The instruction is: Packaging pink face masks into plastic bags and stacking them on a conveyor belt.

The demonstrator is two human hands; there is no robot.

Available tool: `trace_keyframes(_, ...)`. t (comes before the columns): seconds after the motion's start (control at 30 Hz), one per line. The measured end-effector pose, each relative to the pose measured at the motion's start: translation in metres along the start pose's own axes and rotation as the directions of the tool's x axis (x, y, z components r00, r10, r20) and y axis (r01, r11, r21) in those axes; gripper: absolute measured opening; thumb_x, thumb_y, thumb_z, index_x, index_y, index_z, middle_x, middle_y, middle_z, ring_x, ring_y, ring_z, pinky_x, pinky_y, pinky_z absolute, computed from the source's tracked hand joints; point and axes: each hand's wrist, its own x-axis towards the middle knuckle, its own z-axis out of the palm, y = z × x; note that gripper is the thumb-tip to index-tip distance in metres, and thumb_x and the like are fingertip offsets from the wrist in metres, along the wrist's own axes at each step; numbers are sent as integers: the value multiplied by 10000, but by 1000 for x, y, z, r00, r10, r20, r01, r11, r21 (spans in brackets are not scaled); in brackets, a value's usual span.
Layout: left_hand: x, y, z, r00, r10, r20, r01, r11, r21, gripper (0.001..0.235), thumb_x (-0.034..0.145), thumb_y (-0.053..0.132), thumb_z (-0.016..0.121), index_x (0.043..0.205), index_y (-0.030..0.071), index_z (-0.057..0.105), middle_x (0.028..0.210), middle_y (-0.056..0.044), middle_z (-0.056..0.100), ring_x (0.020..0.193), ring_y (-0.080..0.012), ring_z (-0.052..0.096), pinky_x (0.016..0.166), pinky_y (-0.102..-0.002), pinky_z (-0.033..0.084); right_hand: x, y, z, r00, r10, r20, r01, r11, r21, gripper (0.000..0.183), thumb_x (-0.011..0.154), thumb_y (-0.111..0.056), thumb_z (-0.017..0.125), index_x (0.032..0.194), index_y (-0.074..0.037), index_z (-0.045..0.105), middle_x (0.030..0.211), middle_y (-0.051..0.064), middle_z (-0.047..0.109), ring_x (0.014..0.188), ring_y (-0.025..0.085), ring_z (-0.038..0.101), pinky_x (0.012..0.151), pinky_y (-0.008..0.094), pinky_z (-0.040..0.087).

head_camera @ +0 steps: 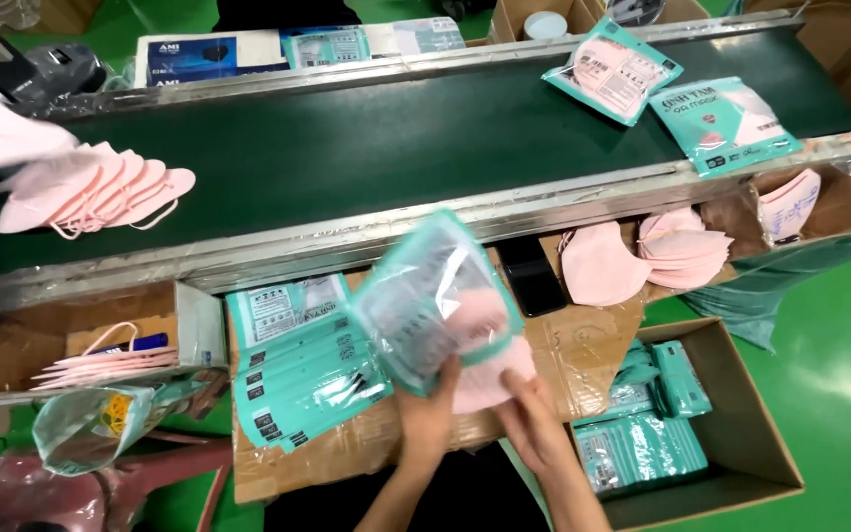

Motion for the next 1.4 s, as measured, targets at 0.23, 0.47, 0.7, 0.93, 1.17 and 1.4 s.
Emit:
trace_keyframes(0.23, -13, -40, -8, 959, -160, 236, 162, 987, 10, 557, 850, 128, 768, 1325, -24, 523, 1230, -150, 676, 1099, -214, 671, 951, -342, 560, -4, 2, 14, 938, 257, 233, -324, 888, 325, 419, 985, -123, 605, 1354, 63, 538, 1259, 186, 660, 1097, 260, 672, 960, 416, 567)
trace_keyframes(0.47, -60, -59, -22, 745, -135, 653, -213, 880, 424, 280, 1050, 254, 642, 1254, 62, 652, 1256, -81, 706, 1196, -204, 675, 1005, -338, 543, 20, 60, -55, 937, 262, 233, -276, 961, 31, 327, 1019, -71, 573, 1290, 80, 469, 1072, 125, 528, 862, 175, 444, 742, 338, 355)
trace_keyframes(0.7, -30, 122, -9, 670, 563, 483, -742, 502, 444, 349, 872, 116, 742, 1220, 126, 734, 1193, -121, 741, 1113, -319, 755, 921, -408, 627, 13, -2, -51, 900, -22, 435, 165, 941, -295, 341, 836, -34, 799, 1126, 28, 631, 996, 87, 706, 897, 117, 692, 794, 284, 596)
trace_keyframes(0.93, -18, 68, -33, 830, 432, 351, -548, 749, 374, 249, 843, -13, 759, 1068, 74, 823, 981, -121, 850, 925, -222, 829, 817, -331, 651, -3, -53, -3, 707, -618, 344, 706, 590, -391, 371, 786, 50, 763, 1143, -3, 679, 1120, 84, 694, 1049, 169, 657, 936, 291, 512)
trace_keyframes(1.17, -23, 72, -33, 921, 372, 113, -388, 866, 315, 247, 765, -74, 745, 985, 4, 825, 943, -155, 853, 881, -170, 832, 764, -286, 646, 29, 6, -50, 991, -117, 69, 108, 986, 130, 334, 845, 124, 606, 1177, 106, 637, 1046, 159, 739, 969, 196, 706, 878, 329, 554)
trace_keyframes(1.4, -25, 53, -40, 907, 345, 242, -419, 793, 441, 129, 823, 19, 751, 932, 24, 821, 947, -117, 859, 863, -161, 840, 731, -282, 657, 22, 9, -55, 994, -77, 82, 59, 977, 204, 134, 933, 80, 626, 1065, 95, 644, 913, 159, 694, 816, 174, 650, 736, 319, 509)
